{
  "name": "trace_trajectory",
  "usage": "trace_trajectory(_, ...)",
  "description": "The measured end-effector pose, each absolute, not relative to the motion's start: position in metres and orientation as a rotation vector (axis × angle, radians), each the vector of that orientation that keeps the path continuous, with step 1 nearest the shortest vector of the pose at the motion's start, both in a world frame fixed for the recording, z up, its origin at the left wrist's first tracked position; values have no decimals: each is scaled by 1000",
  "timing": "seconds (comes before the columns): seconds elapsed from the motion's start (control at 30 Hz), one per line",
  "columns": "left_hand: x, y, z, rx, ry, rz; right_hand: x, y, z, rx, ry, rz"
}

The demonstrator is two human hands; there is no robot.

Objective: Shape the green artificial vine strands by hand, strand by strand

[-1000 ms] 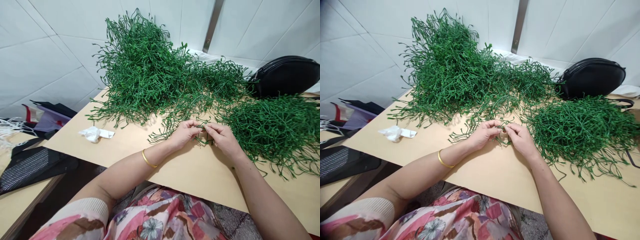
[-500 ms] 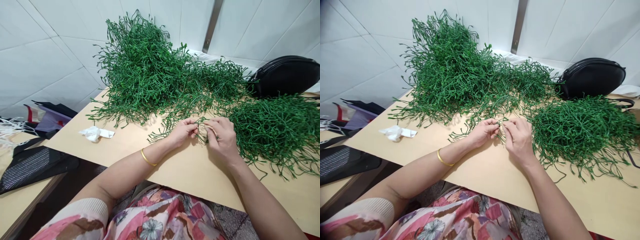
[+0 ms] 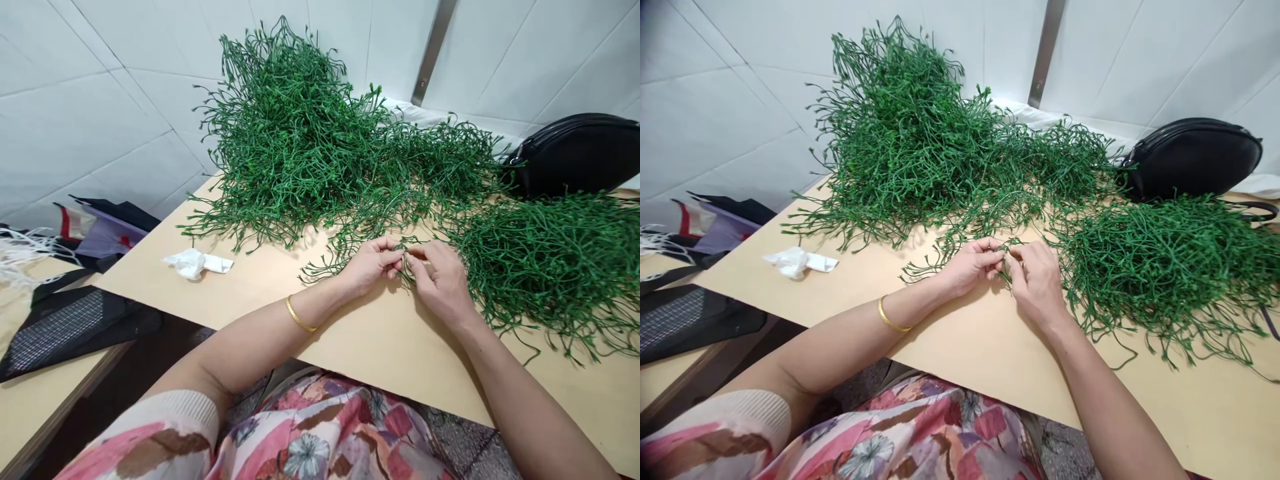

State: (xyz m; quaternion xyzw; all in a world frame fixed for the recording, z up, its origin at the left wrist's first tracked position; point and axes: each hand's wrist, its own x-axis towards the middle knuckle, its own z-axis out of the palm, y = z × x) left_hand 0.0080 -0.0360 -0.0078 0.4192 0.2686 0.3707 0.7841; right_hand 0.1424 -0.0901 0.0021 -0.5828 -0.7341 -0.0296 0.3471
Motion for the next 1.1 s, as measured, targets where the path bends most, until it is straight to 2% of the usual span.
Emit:
trace_trajectory(0.17,7,-35,-7,916,547,757,146,-87,0,-1472,-1880,5)
trace_trajectory(0.43,8,-36,-9,1002,567,757,143,-91,2,-1559,-1966,-275)
trace_trajectory(0.5,9,-37,-9,1036,585,776,142,-91,4,-1556,-1921,-160)
trace_trajectory(0.7,7,-37,-7,1180,600,761,145,-91,11,-1555,-1551,631)
trace_trajectory(0.87,3,-35,-6,1419,622,662,146,-90,11,-1558,-1519,674)
trace_trajectory(1.1,7,-41,-4,1407,718,747,143,-87,6,-1601,-1602,601)
